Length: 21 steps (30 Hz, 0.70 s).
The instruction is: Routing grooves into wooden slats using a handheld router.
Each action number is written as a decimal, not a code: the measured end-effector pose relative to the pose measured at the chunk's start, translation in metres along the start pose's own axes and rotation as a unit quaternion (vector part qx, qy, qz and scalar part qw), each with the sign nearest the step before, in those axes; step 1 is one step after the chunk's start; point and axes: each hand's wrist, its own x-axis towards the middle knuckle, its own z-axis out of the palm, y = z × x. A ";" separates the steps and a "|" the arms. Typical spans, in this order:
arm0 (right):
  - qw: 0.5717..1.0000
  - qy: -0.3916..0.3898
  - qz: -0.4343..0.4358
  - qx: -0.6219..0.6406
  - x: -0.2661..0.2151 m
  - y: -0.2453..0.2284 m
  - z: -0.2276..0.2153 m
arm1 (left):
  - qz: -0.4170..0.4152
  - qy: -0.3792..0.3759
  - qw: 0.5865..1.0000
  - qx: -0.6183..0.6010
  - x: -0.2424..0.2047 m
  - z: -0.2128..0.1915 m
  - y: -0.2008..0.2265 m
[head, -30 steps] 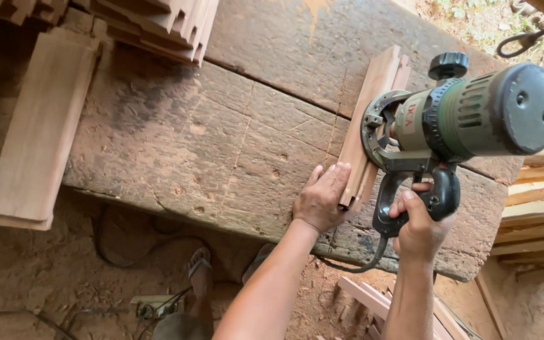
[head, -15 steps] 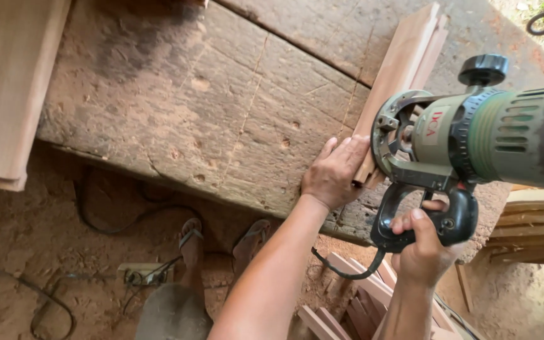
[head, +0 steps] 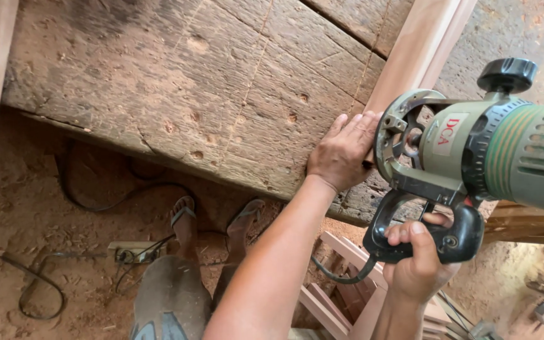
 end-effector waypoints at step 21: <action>0.999 0.038 0.010 -0.016 -0.037 0.003 -0.005 | 0.002 -0.034 0.999 0.023 -0.003 0.009 -0.003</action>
